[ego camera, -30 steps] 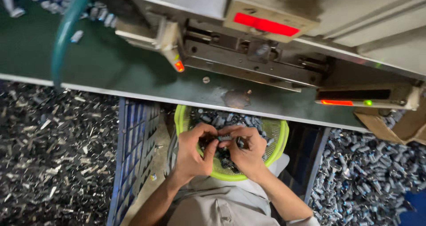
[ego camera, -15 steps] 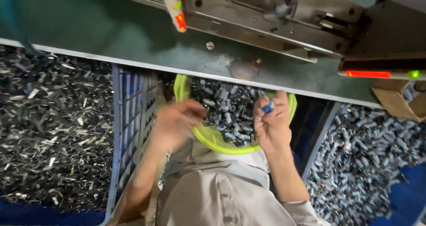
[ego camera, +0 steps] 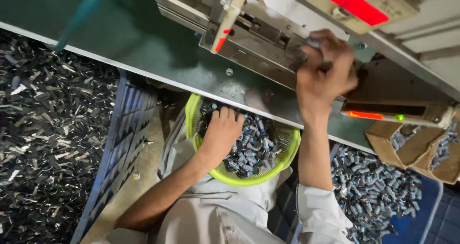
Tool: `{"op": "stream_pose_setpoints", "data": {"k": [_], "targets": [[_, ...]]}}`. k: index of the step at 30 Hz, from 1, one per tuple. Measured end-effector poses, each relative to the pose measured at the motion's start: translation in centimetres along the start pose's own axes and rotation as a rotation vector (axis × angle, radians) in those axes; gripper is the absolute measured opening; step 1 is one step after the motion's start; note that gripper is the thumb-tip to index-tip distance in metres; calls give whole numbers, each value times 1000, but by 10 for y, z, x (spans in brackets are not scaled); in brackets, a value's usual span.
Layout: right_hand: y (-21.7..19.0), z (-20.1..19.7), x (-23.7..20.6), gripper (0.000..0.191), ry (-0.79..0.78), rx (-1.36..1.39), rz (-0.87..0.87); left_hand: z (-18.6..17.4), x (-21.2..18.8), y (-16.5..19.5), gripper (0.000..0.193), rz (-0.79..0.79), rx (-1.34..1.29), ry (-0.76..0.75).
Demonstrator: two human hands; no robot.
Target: The person repeatedly picks small cylindrical components and metal rings from a green basket, attaches the components to the rings, and places the assembled keychains into a blue bin. The person occasionally adjusts the position of the basket and the bin.
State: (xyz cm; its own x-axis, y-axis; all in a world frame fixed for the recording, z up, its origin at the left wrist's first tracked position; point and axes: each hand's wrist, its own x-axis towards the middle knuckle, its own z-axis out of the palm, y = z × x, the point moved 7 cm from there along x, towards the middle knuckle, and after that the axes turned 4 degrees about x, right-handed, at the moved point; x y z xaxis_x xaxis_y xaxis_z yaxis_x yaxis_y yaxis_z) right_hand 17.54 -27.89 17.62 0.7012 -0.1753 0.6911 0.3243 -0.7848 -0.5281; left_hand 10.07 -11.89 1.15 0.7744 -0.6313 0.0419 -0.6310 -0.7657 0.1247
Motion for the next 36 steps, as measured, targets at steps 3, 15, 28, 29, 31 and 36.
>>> {"op": "stream_pose_setpoints", "data": {"k": [3, 15, 28, 29, 31, 36], "targets": [[15, 12, 0, 27, -19, 219, 118, -4, -5, -9, 22, 73, -128, -25], [-68, -22, -31, 29, -281, -94, -136, -57, -13, -23, 31, 142, -735, 230], [-9, -13, -211, 26, 37, 586, 651, -45, -7, -19, 11, -129, -1515, 134], [-7, -12, -211, 28, 37, 616, 654, -51, -5, -18, 10, -86, -1440, 158], [-4, -9, -210, 34, 29, 686, 653, -62, -4, -19, 8, -88, -1437, 187], [20, 9, -219, 36, 151, 1217, 1022, -90, -12, -25, 9, -86, -1499, 210]]}}
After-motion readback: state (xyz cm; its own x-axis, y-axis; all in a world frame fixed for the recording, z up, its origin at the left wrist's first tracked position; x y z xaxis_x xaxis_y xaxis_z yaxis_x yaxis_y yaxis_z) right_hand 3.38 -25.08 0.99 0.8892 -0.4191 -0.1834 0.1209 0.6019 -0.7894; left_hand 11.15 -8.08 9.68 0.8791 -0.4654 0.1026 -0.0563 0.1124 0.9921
